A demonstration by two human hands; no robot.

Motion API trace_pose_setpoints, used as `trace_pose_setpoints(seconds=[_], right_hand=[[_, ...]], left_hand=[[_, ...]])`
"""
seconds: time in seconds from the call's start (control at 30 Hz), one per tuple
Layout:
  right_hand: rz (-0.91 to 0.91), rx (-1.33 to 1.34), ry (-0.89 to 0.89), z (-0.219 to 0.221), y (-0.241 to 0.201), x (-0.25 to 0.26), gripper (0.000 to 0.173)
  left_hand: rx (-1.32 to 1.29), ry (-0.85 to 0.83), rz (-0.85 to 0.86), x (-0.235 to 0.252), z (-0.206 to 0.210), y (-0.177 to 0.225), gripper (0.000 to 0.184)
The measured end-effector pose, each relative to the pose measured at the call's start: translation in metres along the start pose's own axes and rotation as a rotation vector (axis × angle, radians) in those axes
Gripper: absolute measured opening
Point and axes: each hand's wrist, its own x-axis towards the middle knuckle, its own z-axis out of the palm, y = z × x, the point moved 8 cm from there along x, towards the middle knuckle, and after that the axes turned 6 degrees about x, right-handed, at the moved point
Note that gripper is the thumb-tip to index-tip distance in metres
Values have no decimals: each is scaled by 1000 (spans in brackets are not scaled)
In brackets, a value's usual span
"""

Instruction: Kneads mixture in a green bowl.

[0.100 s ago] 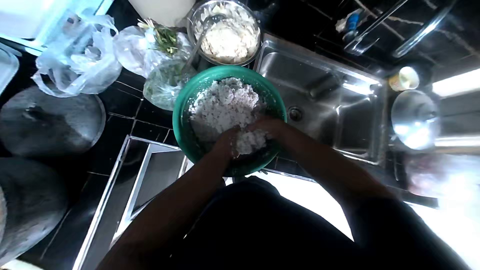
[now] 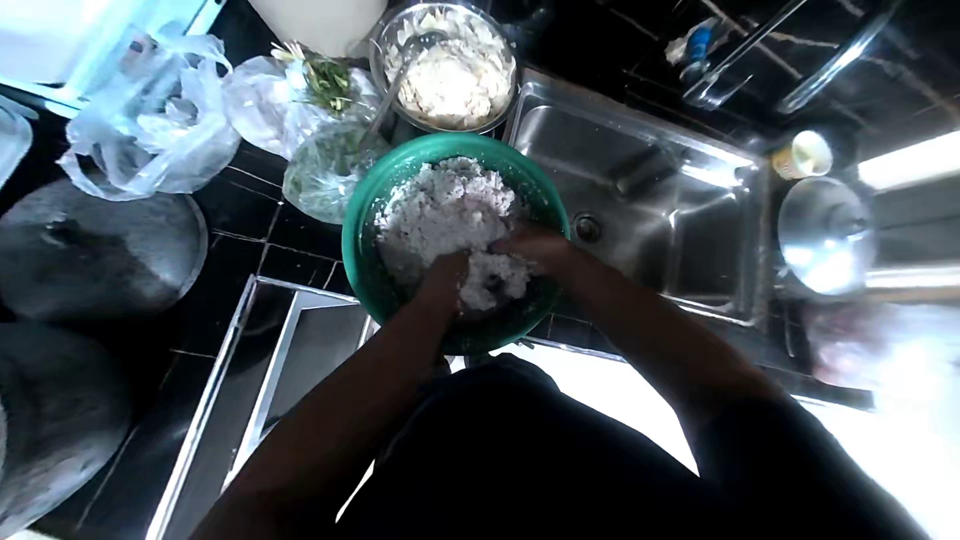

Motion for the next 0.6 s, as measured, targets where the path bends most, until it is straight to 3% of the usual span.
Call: trace_pose_setpoints(seconds=[0.07,0.17,0.3,0.4,0.5,0.6], right_hand=[[-65,-39,28,-3,-8,-1,60],[-102,-37,79,1,-15,0,59],[-191,12,151,15,-26,4,44],[-224,60,173,18,-43,-4,45],[-333,-331,21,13,-68,-16,45],[-452,-627,10,7,-82,-6,44]], left_hand=[[302,24,48,-6,-9,17,45],[400,106,179,-9,-16,29,40],[16,251,236,-12,-30,29,41],[78,224,324,-16,-43,35,37],[388,111,404,-15,-57,42,32],[571,230,452,-1,-71,44,42]])
